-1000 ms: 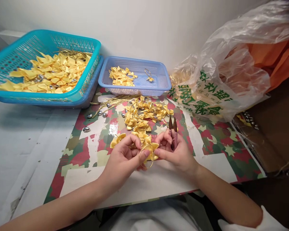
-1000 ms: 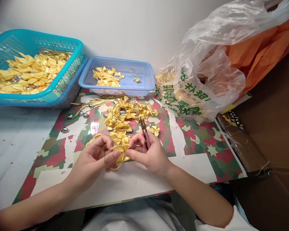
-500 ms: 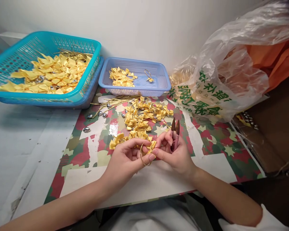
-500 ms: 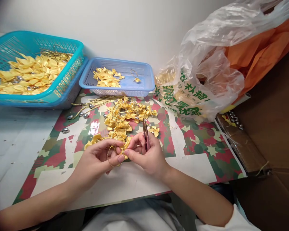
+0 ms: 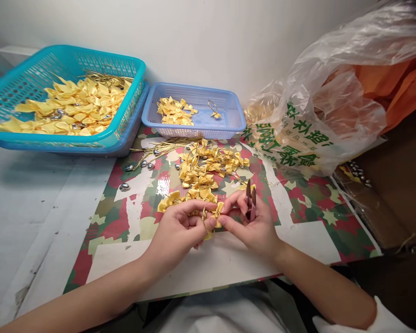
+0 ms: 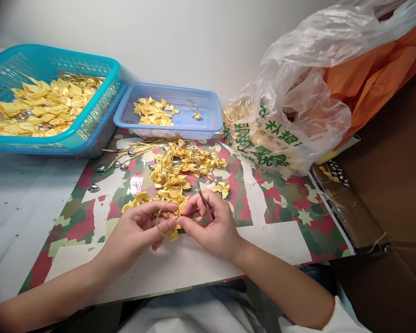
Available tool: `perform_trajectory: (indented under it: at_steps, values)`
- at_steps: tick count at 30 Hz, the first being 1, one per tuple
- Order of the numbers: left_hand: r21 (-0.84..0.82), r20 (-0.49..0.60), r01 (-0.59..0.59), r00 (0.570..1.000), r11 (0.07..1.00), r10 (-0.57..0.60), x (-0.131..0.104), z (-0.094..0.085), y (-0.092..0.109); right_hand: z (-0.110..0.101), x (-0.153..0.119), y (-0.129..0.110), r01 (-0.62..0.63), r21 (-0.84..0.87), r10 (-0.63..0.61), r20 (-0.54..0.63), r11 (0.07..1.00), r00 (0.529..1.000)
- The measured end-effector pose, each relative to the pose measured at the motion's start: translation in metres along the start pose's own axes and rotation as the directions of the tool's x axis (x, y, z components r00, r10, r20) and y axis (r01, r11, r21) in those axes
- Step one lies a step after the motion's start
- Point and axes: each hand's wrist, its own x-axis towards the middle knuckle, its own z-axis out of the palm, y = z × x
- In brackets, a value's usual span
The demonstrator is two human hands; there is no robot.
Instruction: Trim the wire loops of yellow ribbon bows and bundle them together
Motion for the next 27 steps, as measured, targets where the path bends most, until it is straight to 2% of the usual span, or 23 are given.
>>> perform_trajectory:
  at_steps: [3,6,9,12,18,27]
  values:
    - [-0.01,-0.001,-0.011,1.0,1.0,0.011,0.0,-0.001,-0.002,-0.008,0.001,0.0,-0.003,-0.063,0.006,0.043,0.998,0.999]
    - [-0.027,-0.004,-0.009,1.0,1.0,0.009,0.002,-0.003,-0.003,-0.02,0.005,-0.002,0.084,-0.204,-0.054,0.148,0.975,0.988]
    - [-0.059,0.004,-0.014,1.0,0.998,0.014,0.003,-0.004,-0.003,-0.027,0.01,-0.005,0.182,-0.378,-0.099,0.228,0.908,0.969]
    - [-0.111,0.018,-0.02,1.0,0.994,0.022,0.003,-0.005,-0.004,-0.029,0.012,-0.005,0.211,-0.484,-0.091,0.26,0.849,0.961]
    - [-0.177,0.004,0.008,1.0,0.984,-0.008,0.005,-0.007,-0.008,-0.03,0.013,0.001,0.274,-0.572,-0.111,0.303,0.774,0.947]
    - [-0.212,-0.049,-0.015,0.999,0.977,0.005,0.005,-0.008,-0.005,-0.035,0.013,0.003,0.321,-0.629,-0.13,0.33,0.708,0.935]
